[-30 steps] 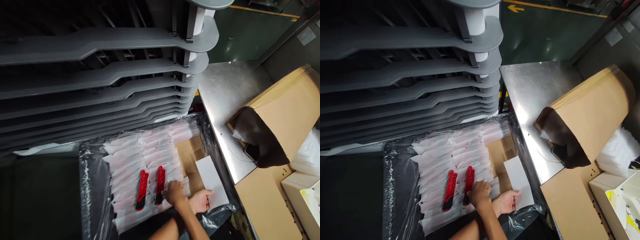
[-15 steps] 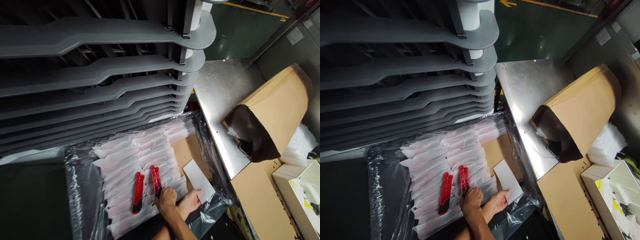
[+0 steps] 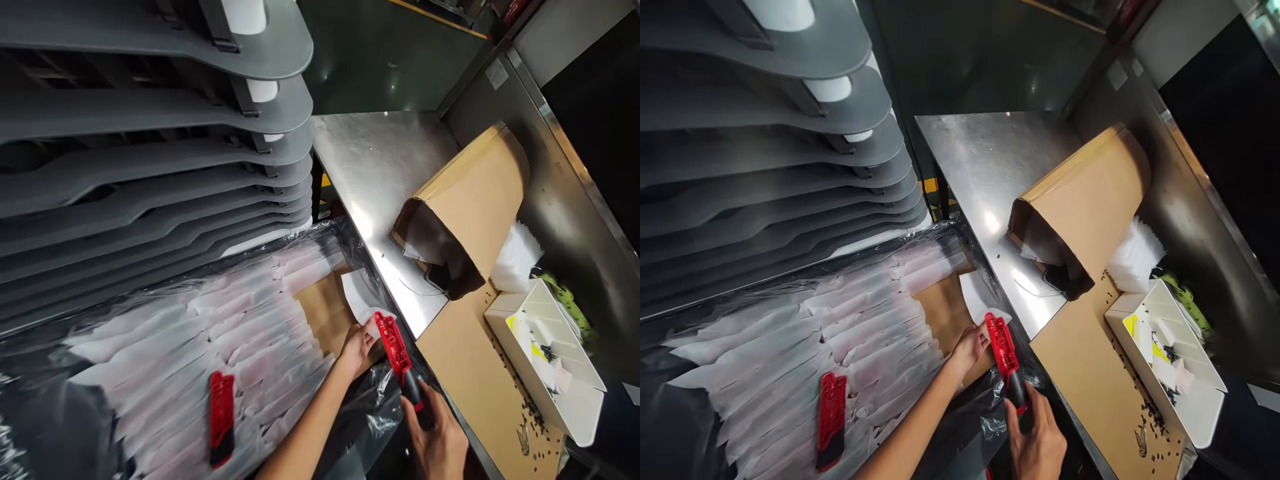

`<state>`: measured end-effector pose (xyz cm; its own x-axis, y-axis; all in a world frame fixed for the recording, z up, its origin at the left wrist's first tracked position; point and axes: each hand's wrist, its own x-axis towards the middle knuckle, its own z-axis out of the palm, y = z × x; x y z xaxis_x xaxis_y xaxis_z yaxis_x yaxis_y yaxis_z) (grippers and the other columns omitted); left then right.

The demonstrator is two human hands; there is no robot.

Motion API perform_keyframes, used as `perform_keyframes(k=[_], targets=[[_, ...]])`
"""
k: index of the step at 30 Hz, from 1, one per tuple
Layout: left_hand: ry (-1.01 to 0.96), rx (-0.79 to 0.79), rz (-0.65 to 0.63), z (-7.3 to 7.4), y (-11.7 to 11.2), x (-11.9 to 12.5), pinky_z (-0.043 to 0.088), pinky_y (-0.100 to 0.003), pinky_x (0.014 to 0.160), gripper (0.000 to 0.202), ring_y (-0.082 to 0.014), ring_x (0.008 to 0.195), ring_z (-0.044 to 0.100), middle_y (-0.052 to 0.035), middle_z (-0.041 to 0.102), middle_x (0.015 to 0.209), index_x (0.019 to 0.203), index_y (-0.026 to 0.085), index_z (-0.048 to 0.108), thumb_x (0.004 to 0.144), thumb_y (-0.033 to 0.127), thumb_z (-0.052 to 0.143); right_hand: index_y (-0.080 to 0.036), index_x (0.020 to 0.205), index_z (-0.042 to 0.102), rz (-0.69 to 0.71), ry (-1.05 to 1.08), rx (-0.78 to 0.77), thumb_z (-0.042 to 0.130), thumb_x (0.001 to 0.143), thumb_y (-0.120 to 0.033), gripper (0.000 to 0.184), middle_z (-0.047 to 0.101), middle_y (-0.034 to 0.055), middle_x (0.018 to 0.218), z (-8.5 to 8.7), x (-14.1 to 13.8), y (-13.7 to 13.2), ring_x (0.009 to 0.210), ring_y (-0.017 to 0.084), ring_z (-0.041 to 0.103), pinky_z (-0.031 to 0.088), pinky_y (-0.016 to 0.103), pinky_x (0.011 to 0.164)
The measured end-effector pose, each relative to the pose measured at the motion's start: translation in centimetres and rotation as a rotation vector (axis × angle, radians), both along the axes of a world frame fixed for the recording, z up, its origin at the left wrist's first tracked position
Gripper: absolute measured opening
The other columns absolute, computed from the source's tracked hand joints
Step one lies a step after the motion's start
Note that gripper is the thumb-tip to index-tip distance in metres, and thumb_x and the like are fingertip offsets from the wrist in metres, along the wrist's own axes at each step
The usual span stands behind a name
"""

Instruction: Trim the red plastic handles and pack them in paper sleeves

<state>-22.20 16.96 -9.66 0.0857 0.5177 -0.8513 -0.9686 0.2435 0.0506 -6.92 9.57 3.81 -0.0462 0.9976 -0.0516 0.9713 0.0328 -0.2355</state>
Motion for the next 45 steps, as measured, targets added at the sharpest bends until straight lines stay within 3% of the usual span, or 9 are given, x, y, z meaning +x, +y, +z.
perform_keyframes(k=[6, 9, 14, 20, 28, 34, 39, 45], targets=[[0.050, -0.067, 0.052, 0.7, 0.5, -1.0, 0.059, -0.025, 0.075, 0.013, -0.0166, 0.071, 0.074, -0.0029, 0.078, 0.074, 0.081, 0.017, 0.069, 0.082, 0.005, 0.072, -0.021, 0.108, 0.078, 0.029, -0.155, 0.020, 0.042, 0.091, -0.081, 0.072, 0.080, 0.0106, 0.088, -1.5, 4.1, 0.8, 0.066, 0.025, 0.076, 0.053, 0.030, 0.050], [0.079, -0.081, 0.073, 1.0, 0.3, -1.2, 0.059, -0.024, 0.075, 0.015, -0.0155, 0.071, 0.074, -0.0029, 0.077, 0.074, 0.080, 0.017, 0.069, 0.083, 0.002, 0.071, -0.021, 0.107, 0.078, 0.026, -0.156, 0.036, 0.040, 0.093, -0.081, 0.072, 0.079, 0.0100, 0.083, -1.4, 3.6, 0.7, 0.064, 0.024, 0.075, 0.052, 0.029, 0.049], [0.133, -0.048, 0.068, 1.5, 0.1, -0.9, 0.058, -0.026, 0.071, 0.014, -0.0177, 0.069, 0.073, -0.0045, 0.078, 0.076, 0.081, 0.015, 0.071, 0.076, 0.007, 0.080, -0.020, 0.107, 0.077, 0.000, -0.225, 0.045, 0.023, 0.098, -0.078, 0.080, 0.079, 0.0124, 0.096, -0.9, 2.2, 0.7, 0.070, 0.028, 0.076, 0.053, 0.034, 0.053], [0.216, -0.017, 0.091, 1.7, -0.1, -1.0, 0.055, -0.023, 0.066, 0.023, -0.0168, 0.068, 0.071, -0.0033, 0.078, 0.074, 0.077, 0.016, 0.070, 0.067, 0.014, 0.090, -0.024, 0.111, 0.075, 0.000, -0.198, 0.030, 0.039, 0.093, -0.080, 0.069, 0.080, 0.0093, 0.095, -0.4, 3.8, 0.7, 0.068, 0.026, 0.076, 0.054, 0.031, 0.051], [0.224, 0.018, 0.057, 1.9, -0.2, -0.8, 0.055, -0.022, 0.061, 0.028, -0.0150, 0.061, 0.069, -0.0017, 0.075, 0.067, 0.070, 0.015, 0.067, 0.063, 0.020, 0.094, -0.021, 0.107, 0.075, 0.015, -0.247, 0.054, 0.019, 0.099, -0.077, 0.080, 0.079, 0.0096, 0.093, -0.3, 1.5, 0.8, 0.070, 0.025, 0.076, 0.051, 0.032, 0.054], [0.163, 0.084, -0.002, 3.0, -0.4, -1.0, 0.057, -0.020, 0.064, 0.020, -0.0144, 0.067, 0.071, -0.0036, 0.079, 0.079, 0.083, 0.014, 0.073, 0.072, 0.017, 0.089, -0.020, 0.108, 0.075, 0.056, -0.110, -0.009, 0.027, 0.100, -0.073, 0.072, 0.079, 0.0108, 0.098, -0.6, 0.9, 0.5, 0.072, 0.025, 0.076, 0.052, 0.032, 0.057], [0.081, 0.123, -0.036, 3.9, -0.9, -0.7, 0.058, -0.022, 0.062, 0.008, -0.0157, 0.077, 0.073, -0.0023, 0.079, 0.091, 0.095, 0.016, 0.073, 0.089, 0.012, 0.071, -0.018, 0.122, 0.066, -0.052, -0.014, -0.050, 0.042, 0.095, -0.075, 0.067, 0.078, 0.0082, 0.090, -0.6, 0.1, 0.8, 0.075, 0.026, 0.076, 0.055, 0.032, 0.063], [-0.029, 0.123, -0.065, 5.6, -2.5, 1.5, 0.061, -0.027, 0.073, 0.009, -0.0208, 0.087, 0.076, -0.0058, 0.079, 0.088, 0.088, 0.015, 0.071, 0.094, 0.014, 0.064, -0.017, 0.123, 0.060, -0.097, 0.070, 0.002, 0.044, 0.090, -0.082, 0.075, 0.078, 0.0090, 0.091, -1.4, -1.5, 1.8, 0.079, 0.026, 0.077, 0.054, 0.031, 0.062]])
